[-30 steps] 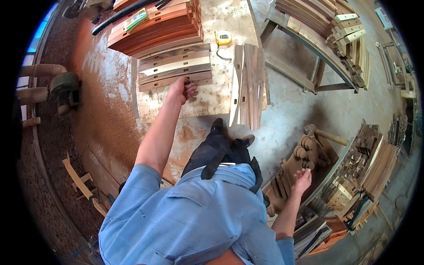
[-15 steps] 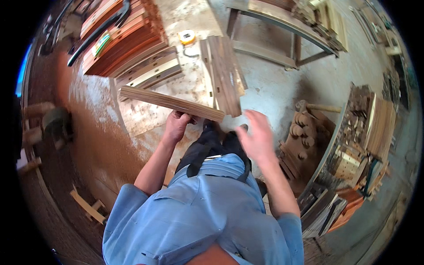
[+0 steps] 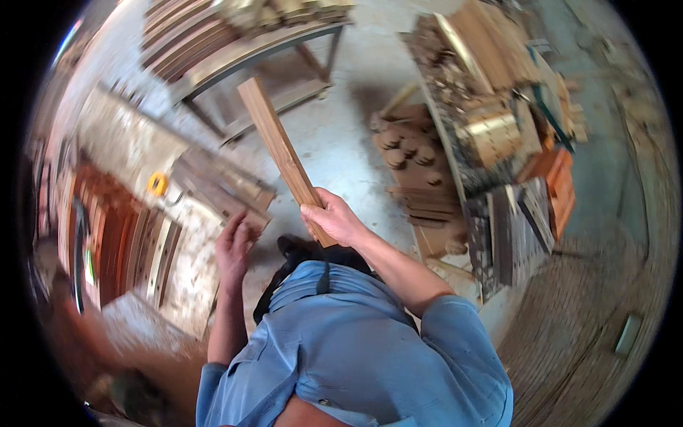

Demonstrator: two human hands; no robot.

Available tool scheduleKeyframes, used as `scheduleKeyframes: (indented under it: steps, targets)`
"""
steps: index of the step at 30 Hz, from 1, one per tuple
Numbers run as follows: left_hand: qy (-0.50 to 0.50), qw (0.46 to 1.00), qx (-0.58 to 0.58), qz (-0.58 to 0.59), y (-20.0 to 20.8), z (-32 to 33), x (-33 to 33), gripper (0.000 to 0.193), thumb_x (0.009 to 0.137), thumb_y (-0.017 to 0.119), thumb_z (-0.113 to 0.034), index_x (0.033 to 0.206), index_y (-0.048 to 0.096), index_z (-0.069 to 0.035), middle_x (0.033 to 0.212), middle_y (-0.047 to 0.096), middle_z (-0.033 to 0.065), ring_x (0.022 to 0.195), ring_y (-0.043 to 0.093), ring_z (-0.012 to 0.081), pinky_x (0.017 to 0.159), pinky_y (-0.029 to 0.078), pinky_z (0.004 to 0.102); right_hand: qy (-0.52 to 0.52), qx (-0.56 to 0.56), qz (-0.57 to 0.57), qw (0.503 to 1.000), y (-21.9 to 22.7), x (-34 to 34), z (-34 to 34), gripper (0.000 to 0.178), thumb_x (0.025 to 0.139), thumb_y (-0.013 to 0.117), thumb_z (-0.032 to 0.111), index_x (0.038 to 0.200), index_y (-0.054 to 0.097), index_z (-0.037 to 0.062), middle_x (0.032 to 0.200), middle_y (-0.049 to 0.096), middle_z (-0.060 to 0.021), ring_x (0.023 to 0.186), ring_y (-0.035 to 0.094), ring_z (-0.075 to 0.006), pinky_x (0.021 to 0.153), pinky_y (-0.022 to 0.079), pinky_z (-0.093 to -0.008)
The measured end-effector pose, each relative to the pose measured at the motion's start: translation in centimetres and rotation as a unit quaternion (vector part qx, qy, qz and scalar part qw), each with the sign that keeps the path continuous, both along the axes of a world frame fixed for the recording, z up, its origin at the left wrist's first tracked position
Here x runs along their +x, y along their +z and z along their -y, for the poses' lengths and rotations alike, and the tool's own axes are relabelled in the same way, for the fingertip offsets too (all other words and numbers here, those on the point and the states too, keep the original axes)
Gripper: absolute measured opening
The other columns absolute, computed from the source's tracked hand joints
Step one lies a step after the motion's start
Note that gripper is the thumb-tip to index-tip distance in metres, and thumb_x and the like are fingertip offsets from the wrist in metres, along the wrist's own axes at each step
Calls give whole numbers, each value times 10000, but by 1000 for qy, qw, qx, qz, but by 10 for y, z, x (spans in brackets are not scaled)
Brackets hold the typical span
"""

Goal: The person repeatedly picks up wooden planks from a workbench, briefly inspects them, and places them onto a stack on the floor. The person handles the planks one at a time, moving between the bench and the floor stack.

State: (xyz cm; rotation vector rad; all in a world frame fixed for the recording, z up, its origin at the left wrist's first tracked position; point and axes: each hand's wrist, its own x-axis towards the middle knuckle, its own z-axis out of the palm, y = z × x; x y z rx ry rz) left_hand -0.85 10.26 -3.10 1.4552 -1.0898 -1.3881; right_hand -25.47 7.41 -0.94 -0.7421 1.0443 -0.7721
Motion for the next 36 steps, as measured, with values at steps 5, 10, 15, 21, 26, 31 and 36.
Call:
scheduleKeyframes:
  steps: [5, 10, 15, 21, 26, 31, 36]
  targets:
    - [1, 1000, 9, -1, -21, 0, 3, 346, 992, 483, -142, 1279, 543, 43, 879, 672, 92, 756, 616, 134, 700, 515, 270, -175, 77, 219, 957, -4, -71, -17, 270, 1008, 476, 336, 1100, 480, 83, 797, 548, -52, 601, 542, -154, 487, 460, -306]
    - [-20, 999, 18, -38, -32, 3, 1, 387, 1014, 495, -226, 1305, 510, 29, 818, 628, 95, 715, 575, 133, 654, 496, 282, -296, 76, 376, 875, -13, -134, -33, 300, 997, 480, 412, 1052, 486, 117, 807, 561, -39, 590, 536, -164, 495, 446, -338]
    - [-4, 1000, 9, 13, -36, 11, 0, 410, 1000, 517, -272, 1303, 527, 4, 843, 633, 80, 730, 580, 140, 675, 498, 275, -459, 44, 147, 875, -13, -184, -27, 263, 972, 549, 350, 1056, 502, 104, 820, 564, -45, 635, 561, -170, 533, 472, -354]
    - [43, 998, 42, 35, -20, 18, -6, 381, 996, 497, -183, 1307, 500, 36, 825, 608, 79, 722, 553, 144, 666, 478, 275, -579, -57, -223, 782, -31, -273, 21, 421, 908, 612, 268, 1213, 513, -5, 988, 631, -118, 894, 599, -205, 799, 489, -357]
    - [71, 993, 60, 66, -21, 22, 3, 411, 1000, 493, -235, 1330, 491, 8, 840, 594, 70, 741, 544, 133, 653, 459, 264, -619, 9, -426, 659, -56, -380, 77, 516, 856, 639, 334, 1186, 583, -57, 1034, 663, -222, 995, 624, -345, 921, 463, -405]
    - [140, 986, 62, 67, -19, 6, 18, 385, 999, 497, -239, 1316, 503, -21, 834, 594, 63, 733, 533, 118, 639, 441, 240, -536, 167, -543, 625, -41, -439, 131, 587, 829, 654, 387, 1199, 581, -62, 1288, 519, -236, 1218, 472, -369, 1042, 377, -443]
    - [4, 919, -30, 394, -4, -13, 20, 476, 885, 623, -225, 1306, 532, -24, 1213, 596, 184, 1080, 586, 273, 918, 486, 364, -528, 214, -572, 590, -59, -477, 162, 572, 837, 637, 415, 1198, 597, -27, 1346, 452, -196, 1284, 388, -349, 1087, 320, -441]
